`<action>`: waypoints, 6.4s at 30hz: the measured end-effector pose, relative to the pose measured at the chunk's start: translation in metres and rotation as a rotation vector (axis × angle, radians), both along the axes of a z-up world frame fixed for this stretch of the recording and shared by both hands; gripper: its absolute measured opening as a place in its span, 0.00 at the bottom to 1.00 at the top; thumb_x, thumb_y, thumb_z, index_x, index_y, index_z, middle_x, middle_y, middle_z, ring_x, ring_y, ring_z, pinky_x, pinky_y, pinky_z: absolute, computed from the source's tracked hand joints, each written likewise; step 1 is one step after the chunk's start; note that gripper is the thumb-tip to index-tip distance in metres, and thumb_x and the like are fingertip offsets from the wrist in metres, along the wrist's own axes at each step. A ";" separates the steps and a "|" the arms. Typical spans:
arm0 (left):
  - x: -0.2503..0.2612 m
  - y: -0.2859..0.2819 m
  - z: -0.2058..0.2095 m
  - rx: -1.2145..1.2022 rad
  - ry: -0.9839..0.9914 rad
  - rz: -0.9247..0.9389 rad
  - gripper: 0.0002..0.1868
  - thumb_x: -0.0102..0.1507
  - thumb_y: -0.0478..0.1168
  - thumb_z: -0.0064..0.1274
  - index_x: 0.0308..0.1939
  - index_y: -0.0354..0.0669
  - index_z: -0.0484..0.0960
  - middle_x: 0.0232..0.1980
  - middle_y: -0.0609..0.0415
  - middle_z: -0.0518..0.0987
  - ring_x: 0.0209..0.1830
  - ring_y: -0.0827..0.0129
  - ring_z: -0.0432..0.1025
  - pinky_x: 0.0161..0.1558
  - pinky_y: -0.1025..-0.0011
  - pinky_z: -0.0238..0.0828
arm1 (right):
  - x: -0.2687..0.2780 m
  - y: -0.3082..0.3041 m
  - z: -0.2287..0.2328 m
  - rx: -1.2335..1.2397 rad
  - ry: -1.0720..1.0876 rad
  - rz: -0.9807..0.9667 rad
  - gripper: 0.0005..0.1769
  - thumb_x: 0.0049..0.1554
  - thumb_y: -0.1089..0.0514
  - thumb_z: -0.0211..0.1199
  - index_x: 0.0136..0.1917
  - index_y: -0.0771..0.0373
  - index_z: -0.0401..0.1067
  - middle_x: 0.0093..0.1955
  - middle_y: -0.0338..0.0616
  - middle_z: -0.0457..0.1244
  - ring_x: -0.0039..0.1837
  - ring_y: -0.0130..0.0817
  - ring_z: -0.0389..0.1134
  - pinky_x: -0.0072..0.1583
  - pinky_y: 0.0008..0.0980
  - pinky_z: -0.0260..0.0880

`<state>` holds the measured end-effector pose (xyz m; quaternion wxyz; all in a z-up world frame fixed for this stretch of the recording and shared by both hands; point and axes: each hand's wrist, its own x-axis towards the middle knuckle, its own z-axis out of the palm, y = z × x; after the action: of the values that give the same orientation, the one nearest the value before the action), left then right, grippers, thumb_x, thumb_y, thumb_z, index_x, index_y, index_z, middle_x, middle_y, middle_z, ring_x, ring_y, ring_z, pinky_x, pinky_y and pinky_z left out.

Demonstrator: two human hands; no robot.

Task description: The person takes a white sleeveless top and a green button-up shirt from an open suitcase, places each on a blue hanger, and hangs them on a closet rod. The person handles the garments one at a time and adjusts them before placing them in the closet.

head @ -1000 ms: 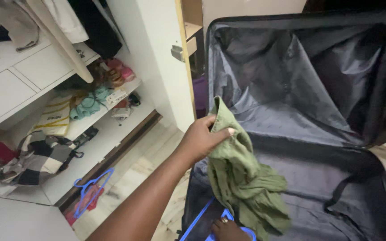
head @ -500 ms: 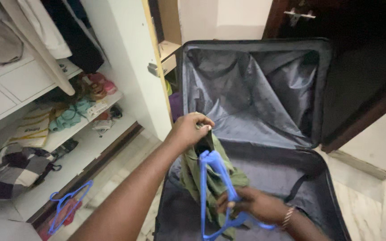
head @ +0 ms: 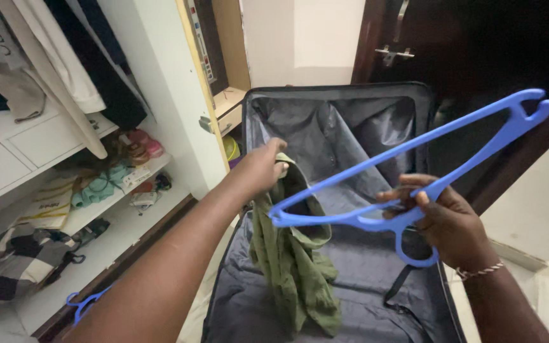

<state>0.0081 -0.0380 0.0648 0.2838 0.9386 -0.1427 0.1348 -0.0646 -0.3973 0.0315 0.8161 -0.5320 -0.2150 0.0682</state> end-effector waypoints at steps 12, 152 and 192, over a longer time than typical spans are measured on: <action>-0.025 -0.031 0.054 -0.204 -0.189 -0.007 0.13 0.61 0.39 0.60 0.47 0.41 0.78 0.44 0.44 0.85 0.48 0.52 0.80 0.47 0.60 0.75 | 0.000 0.050 0.010 -0.616 -0.308 -0.209 0.18 0.61 0.60 0.57 0.64 0.63 0.72 0.56 0.47 0.73 0.60 0.37 0.73 0.61 0.37 0.72; -0.100 -0.038 0.004 -0.382 -0.289 0.367 0.05 0.63 0.39 0.53 0.39 0.43 0.76 0.41 0.55 0.79 0.34 0.63 0.79 0.35 0.63 0.75 | 0.079 0.126 0.098 -1.192 -0.107 -0.336 0.32 0.57 0.31 0.60 0.47 0.64 0.82 0.30 0.45 0.67 0.35 0.33 0.67 0.44 0.38 0.69; -0.105 -0.073 -0.236 -1.209 0.766 0.165 0.07 0.60 0.41 0.63 0.33 0.43 0.83 0.26 0.64 0.74 0.22 0.79 0.65 0.27 0.76 0.62 | 0.054 0.106 -0.151 -1.679 -0.269 -0.325 0.20 0.54 0.40 0.65 0.55 0.51 0.78 0.56 0.48 0.68 0.61 0.52 0.67 0.60 0.51 0.65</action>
<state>-0.0971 -0.1107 -0.1712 0.7728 0.6062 0.1380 -0.1276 -0.0111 -0.2912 -0.1190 0.1203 -0.9864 -0.1095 0.0236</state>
